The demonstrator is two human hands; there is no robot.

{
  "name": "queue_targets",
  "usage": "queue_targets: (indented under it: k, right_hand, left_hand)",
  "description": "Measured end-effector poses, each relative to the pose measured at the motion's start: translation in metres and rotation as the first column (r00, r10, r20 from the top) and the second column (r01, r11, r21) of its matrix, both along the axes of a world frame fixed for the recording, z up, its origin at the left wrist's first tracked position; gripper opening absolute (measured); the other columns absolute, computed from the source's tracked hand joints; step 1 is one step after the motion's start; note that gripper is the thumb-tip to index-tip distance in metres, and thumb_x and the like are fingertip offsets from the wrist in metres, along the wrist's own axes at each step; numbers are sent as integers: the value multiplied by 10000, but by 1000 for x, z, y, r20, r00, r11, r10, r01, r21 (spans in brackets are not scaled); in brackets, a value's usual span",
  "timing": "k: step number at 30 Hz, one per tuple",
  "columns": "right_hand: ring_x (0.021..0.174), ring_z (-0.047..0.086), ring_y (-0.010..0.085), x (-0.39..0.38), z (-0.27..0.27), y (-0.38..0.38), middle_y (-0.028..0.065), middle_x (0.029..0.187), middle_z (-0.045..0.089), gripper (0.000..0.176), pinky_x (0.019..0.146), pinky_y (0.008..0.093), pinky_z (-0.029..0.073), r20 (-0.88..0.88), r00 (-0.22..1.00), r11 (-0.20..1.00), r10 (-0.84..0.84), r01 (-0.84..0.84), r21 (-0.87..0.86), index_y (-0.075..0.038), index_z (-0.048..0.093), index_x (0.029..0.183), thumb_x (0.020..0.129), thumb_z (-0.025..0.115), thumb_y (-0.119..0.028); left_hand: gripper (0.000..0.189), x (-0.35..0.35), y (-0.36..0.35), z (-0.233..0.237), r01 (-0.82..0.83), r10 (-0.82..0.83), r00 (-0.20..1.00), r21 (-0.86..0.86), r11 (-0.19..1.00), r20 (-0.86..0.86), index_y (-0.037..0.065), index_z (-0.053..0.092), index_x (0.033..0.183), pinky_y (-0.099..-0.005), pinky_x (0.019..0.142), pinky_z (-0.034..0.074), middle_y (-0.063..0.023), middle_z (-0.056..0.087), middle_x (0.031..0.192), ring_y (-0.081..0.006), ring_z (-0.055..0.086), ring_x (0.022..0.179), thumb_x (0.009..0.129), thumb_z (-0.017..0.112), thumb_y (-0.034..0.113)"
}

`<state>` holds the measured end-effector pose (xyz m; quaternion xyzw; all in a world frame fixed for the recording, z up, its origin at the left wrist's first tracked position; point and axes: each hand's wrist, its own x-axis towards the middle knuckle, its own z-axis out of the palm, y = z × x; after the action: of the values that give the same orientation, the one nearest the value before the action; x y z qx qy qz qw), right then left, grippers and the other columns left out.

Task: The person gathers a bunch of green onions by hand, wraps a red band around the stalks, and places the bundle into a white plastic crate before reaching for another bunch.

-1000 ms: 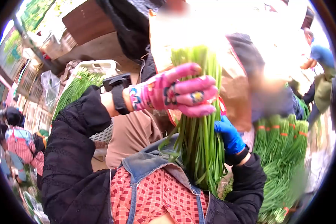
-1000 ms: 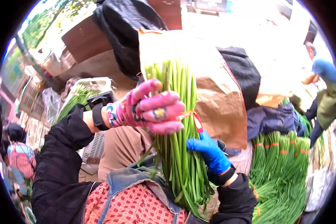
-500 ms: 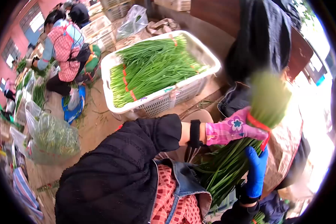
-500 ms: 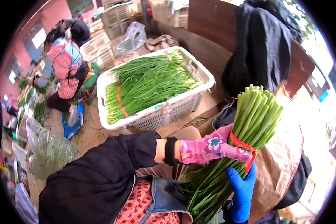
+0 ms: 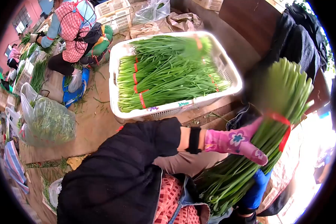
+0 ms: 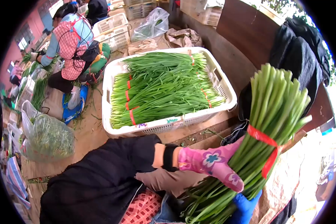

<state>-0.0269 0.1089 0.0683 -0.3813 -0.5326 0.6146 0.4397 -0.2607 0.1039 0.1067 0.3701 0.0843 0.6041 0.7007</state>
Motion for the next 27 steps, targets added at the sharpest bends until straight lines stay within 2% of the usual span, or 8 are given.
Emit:
queue_targets:
  k: [4,5,8,9,12,16,21,27]
  right_hand:
    - [937,647,200,-74,44,8,129,1168,609,858,803,334,551,93,990,987,108,-96,-126,6,443,1359,649,870,-218]
    - [1020,631,202,-88,50,11,129,1245,579,912,874,330,527,42,971,965,235,-229,-126,7,416,1393,654,877,-260]
    - [1304,461,232,-122,62,20,164,1428,470,1064,1135,386,294,-16,949,945,315,-312,102,-15,269,1525,714,834,-409]
    - [1288,479,230,-115,54,26,156,1408,494,983,1122,381,313,11,956,950,292,-292,112,-23,301,1515,750,810,-370]
    - [1248,518,229,-87,21,39,137,1357,545,806,1092,371,356,157,955,958,250,-267,102,-36,375,1484,815,756,-273]
    - [1159,589,234,-66,-24,32,123,1249,626,598,1026,351,429,536,840,922,77,-265,282,-35,497,1403,852,702,-140]
    - [1129,588,311,-85,-44,17,161,1240,625,516,1005,399,433,647,763,827,-4,-361,430,-3,548,1322,853,688,-166]
    - [1045,575,326,-126,-102,12,120,1157,611,567,939,463,420,787,601,683,-141,-516,517,-75,546,1318,812,700,-277]
  left_hand:
    - [899,-46,20,16,-203,233,966,233,951,-109,115,421,1422,-391,1030,481,-98,577,1263,-210,582,1151,654,889,139]
    - [966,-69,10,29,-121,111,971,-36,992,-213,89,398,1432,-373,1047,470,-112,573,1272,-231,573,1179,621,916,177]
    - [360,-149,2,59,-346,437,615,274,897,-657,-12,590,1249,-285,909,558,-141,689,1131,-197,666,1051,927,642,142]
    - [266,-168,-2,75,-205,165,929,-90,975,-331,4,670,1137,-300,880,571,-119,726,1005,-188,705,931,901,668,129]
    - [291,-240,-7,112,-468,273,732,-169,868,-625,10,653,1142,-311,761,598,-94,724,1011,-190,720,826,883,680,140]
    - [600,-296,14,125,-559,356,118,234,795,-927,4,486,1347,-307,783,578,-85,682,1018,-172,697,862,807,710,142]
    - [963,-361,100,56,-392,313,-325,428,814,-893,-52,356,1442,-316,972,464,-128,614,1244,-194,587,1129,660,876,161]
    - [783,-346,212,-73,-456,131,-303,264,850,-944,-5,470,1338,-337,907,477,-109,642,1133,-185,594,1033,648,835,57]
